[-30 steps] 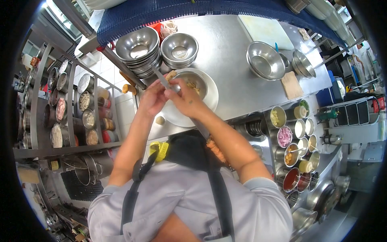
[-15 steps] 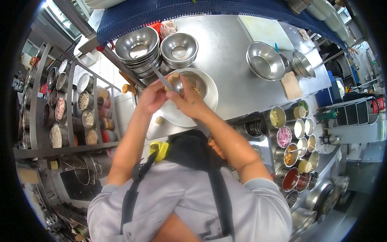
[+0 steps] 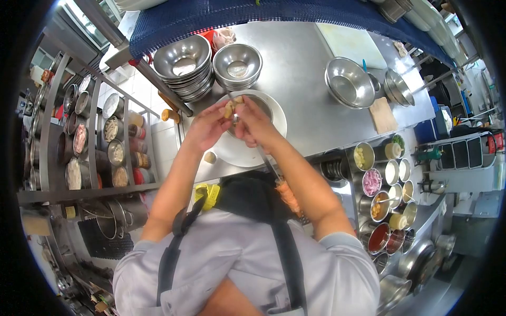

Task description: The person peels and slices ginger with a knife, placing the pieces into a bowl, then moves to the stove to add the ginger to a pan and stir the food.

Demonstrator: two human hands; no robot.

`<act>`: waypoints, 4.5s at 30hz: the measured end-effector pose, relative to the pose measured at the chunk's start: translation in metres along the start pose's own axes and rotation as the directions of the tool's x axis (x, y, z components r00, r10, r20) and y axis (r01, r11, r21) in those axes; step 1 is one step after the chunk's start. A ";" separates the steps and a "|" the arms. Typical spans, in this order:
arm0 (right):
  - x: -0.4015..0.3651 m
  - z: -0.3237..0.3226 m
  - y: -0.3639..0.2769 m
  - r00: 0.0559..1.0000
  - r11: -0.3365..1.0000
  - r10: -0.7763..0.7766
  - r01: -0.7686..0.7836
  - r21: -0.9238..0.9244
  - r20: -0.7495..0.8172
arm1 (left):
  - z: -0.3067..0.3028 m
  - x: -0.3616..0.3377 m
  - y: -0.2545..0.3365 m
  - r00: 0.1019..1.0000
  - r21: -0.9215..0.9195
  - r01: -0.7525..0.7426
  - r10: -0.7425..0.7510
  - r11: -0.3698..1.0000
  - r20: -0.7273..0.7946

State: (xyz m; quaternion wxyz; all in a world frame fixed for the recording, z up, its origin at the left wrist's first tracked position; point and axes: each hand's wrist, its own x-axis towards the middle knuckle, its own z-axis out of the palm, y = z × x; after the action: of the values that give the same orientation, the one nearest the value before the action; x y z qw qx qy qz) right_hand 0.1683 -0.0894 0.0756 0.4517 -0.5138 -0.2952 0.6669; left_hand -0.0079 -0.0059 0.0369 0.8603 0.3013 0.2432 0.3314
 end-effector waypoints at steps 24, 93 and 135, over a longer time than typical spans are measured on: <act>-0.008 -0.012 -0.006 0.962 0.940 -0.131 0.044 0.339 0.239 | 0.002 -0.008 0.018 0.969 -0.057 0.074 -0.058 0.996 0.239; 0.005 -0.009 0.006 0.989 0.988 -0.143 0.145 0.045 -0.048 | -0.012 0.024 -0.004 0.995 -0.189 0.062 -0.047 0.980 0.083; -0.003 0.000 0.017 0.912 0.768 -0.398 0.271 -0.581 -0.101 | 0.014 0.019 0.002 0.997 0.042 0.023 -0.020 0.999 -0.076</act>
State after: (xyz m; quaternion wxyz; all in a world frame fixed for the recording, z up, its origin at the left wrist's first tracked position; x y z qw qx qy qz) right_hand 0.1635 -0.0993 0.0621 0.4247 -0.6308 -0.5117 0.3998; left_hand 0.0131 0.0040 0.0440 0.8474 0.3045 0.2857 0.3279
